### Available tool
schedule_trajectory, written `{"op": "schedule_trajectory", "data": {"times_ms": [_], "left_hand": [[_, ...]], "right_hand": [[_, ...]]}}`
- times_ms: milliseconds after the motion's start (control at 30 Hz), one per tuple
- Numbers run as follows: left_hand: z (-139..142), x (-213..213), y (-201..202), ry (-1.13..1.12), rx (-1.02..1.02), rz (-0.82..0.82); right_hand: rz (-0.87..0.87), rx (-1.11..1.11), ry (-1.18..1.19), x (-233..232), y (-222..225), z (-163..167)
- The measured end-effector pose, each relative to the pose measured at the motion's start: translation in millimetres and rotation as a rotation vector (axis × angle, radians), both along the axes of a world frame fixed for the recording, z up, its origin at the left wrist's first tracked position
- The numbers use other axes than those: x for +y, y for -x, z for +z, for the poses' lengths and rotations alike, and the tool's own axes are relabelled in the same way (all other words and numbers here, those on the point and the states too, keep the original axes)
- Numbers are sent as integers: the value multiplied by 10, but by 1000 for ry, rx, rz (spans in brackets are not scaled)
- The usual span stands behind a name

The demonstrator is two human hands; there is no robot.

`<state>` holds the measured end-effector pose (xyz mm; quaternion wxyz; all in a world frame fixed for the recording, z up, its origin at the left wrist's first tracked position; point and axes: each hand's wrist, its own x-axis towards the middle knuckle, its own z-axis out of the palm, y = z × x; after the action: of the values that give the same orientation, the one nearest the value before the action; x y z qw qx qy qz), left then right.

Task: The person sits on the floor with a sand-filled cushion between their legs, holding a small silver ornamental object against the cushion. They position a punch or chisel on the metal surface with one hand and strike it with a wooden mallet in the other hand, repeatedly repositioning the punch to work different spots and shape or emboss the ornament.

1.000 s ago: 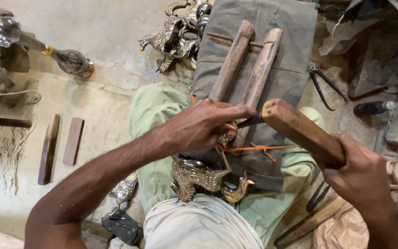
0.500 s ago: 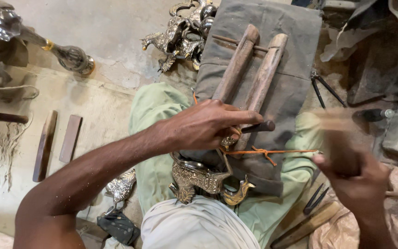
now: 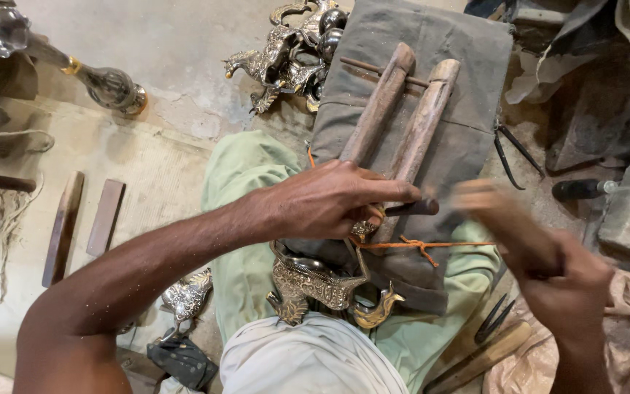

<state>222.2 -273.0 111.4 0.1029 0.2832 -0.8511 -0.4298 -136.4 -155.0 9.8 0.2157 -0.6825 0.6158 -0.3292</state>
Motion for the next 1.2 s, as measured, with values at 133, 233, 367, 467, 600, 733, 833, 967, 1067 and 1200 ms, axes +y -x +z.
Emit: {"op": "schedule_trajectory", "data": {"times_ms": [133, 233, 367, 467, 600, 733, 833, 967, 1067, 1200], "left_hand": [[-1, -8, 8, 29, 113, -17], [-7, -37, 7, 32, 75, -22], [-11, -43, -18, 39, 103, -58], [-23, -64, -12, 2, 34, -53], [-40, -90, -19, 35, 106, -75], [-49, -108, -20, 20, 67, -93], [-59, -124, -17, 0, 57, -112], [-100, -154, -40, -16, 13, -134], [-163, -165, -45, 6, 116, -160], [-260, -162, -86, -23, 216, -118]], "right_hand": [[-108, -99, -212, 38, 27, 0], [-122, 57, -182, 40, 14, 16], [-80, 131, -109, 85, -10, 98], [-107, 191, -59, 119, -32, 161], [-105, 208, -108, 166, -64, 214], [-81, 221, -196, 173, -40, 235], [-91, 282, -281, 184, -15, 232], [46, 416, -32, 225, -32, 235], [-57, 308, -60, 253, -86, 251], [-35, 334, -107, 306, -107, 329]]}}
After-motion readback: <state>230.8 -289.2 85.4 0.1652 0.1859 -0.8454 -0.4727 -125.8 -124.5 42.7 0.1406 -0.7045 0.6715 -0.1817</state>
